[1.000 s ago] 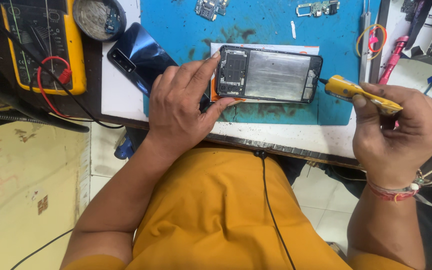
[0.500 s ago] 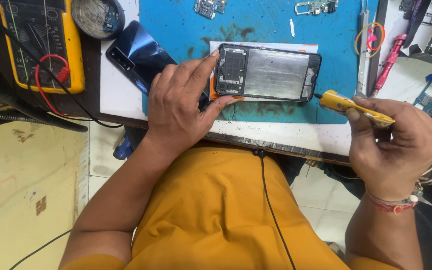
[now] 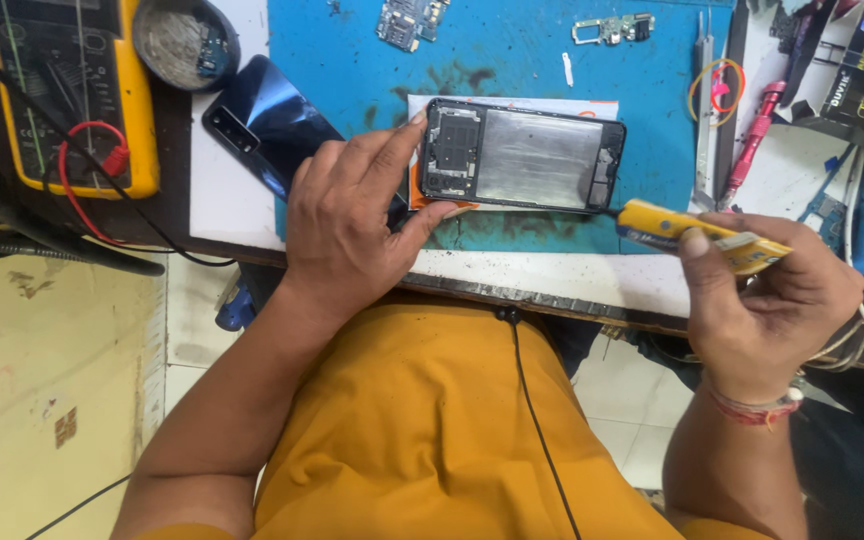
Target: The person removes a protective film from a smartphone screen and then uses a red screwdriver to unscrew and remove the internal metal frame. They then apply glue to the phone's chassis using a yellow tube and place a new screen assembly onto the device.
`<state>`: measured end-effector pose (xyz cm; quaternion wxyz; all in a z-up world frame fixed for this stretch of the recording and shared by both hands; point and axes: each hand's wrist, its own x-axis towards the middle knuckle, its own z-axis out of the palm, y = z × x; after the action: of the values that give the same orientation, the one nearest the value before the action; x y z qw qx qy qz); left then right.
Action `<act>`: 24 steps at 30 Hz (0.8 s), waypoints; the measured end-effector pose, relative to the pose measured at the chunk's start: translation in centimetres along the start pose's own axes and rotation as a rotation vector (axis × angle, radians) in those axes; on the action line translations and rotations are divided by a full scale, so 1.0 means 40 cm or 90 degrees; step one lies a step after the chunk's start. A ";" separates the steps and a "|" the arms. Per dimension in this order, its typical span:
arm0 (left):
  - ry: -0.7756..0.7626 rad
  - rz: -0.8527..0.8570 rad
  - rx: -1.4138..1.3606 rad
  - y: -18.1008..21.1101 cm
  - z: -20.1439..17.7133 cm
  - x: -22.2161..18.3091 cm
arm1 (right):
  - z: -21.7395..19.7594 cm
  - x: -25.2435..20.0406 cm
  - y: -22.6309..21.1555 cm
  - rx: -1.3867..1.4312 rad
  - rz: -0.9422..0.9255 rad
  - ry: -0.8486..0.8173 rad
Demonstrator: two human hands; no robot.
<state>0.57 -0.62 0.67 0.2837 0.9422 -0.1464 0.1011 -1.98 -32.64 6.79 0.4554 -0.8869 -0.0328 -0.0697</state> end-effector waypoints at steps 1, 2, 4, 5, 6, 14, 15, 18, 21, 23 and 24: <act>-0.001 -0.001 0.000 -0.001 0.001 -0.002 | 0.008 -0.010 0.016 0.047 0.008 0.014; 0.000 -0.001 0.000 -0.002 0.003 -0.002 | 0.019 -0.016 0.037 0.061 0.000 0.026; -0.002 -0.003 0.003 -0.006 0.004 -0.004 | 0.052 -0.022 0.075 0.113 -0.007 0.064; -0.003 -0.005 0.006 -0.006 0.004 -0.007 | 0.071 -0.009 0.094 0.151 -0.006 0.089; -0.005 0.001 0.003 -0.006 0.007 -0.003 | 0.081 0.013 0.109 0.181 0.008 0.123; -0.021 -0.014 -0.065 0.014 -0.028 0.012 | 0.139 0.116 0.097 -0.055 -0.132 0.194; -0.019 -0.024 -0.102 0.018 -0.037 0.013 | 0.143 0.101 0.088 -0.120 -0.162 0.185; 0.023 -0.084 -0.226 0.038 -0.060 0.006 | 0.167 0.038 0.052 -0.189 -0.211 0.139; -0.026 -0.159 -0.575 0.102 -0.050 -0.019 | 0.187 -0.032 0.005 -0.090 -0.278 0.016; -0.170 -0.264 -0.861 0.144 -0.030 -0.041 | 0.203 -0.055 -0.001 -0.009 -0.353 -0.034; -0.301 -0.213 -0.969 0.150 -0.007 -0.036 | 0.214 -0.060 0.000 0.026 -0.382 -0.047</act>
<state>-2.82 -4.91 3.53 0.8192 0.4974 -0.0882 -0.2714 -3.55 -25.67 1.50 0.4309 -0.8302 -0.3110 -0.1684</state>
